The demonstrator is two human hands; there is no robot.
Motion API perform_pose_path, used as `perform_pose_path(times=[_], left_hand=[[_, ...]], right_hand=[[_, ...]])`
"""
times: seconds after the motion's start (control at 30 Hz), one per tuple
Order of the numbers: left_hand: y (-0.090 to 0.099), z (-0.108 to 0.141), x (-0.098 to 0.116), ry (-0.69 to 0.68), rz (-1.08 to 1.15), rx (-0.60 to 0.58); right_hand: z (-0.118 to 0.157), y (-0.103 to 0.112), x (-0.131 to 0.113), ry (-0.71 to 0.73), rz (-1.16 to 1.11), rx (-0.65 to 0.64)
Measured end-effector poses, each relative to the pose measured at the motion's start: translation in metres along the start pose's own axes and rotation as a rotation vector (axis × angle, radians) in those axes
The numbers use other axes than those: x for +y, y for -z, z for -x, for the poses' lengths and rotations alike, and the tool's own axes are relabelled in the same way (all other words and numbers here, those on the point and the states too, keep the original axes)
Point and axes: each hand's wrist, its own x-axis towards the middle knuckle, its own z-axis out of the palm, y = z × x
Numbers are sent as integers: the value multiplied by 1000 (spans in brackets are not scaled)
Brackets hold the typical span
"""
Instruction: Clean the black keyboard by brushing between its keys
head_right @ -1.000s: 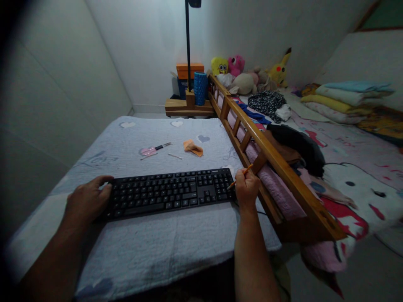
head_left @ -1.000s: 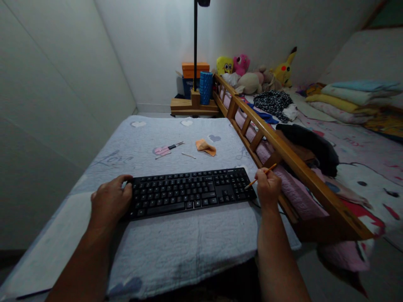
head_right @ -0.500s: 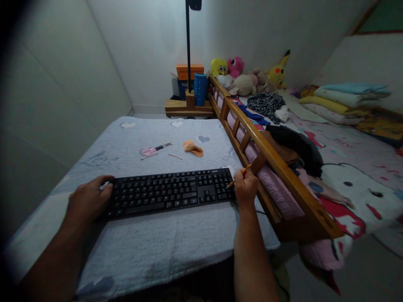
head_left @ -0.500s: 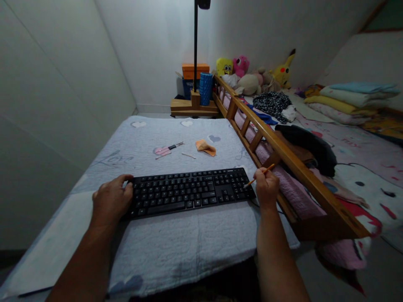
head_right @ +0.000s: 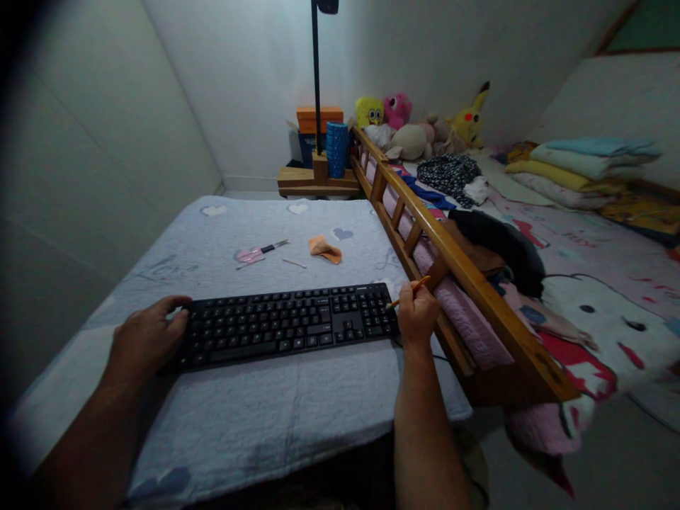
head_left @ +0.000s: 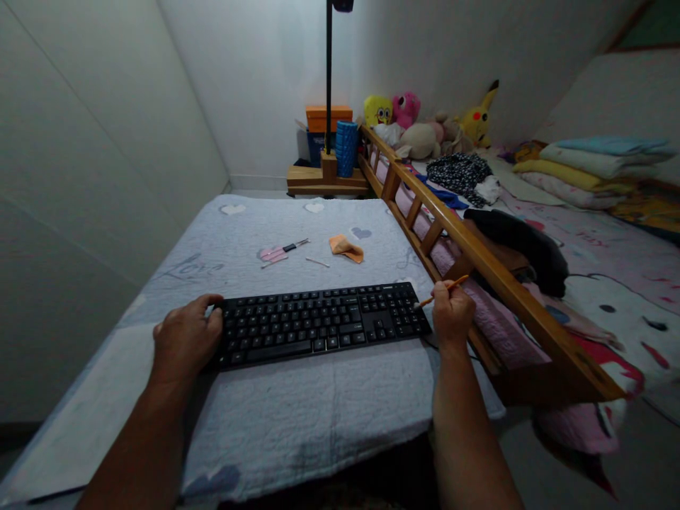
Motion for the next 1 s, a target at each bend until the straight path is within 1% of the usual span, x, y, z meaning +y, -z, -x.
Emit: perform_pose_path(times=[0.1,0.27,0.4,0.7,0.83,1.0], left_hand=[[1,0,1,3,-3,-8],[0,0,1,9,2,-6],[1,-1,2,18,-16,-16],[2,0,2,3,-29,-6],[-1,-1,0,1,-28,11],[-2,-1,-1,3,-23,6]], right_hand=[[0,1,-1,1,-28,34],[0,-2,-6,23,-80,-49],[0,-4,-5,24,-50,-69],[-4,13,-2,13,60,-47],[-3,14,-5,19,4,-32],[0,8,-10,46,-70,-96]])
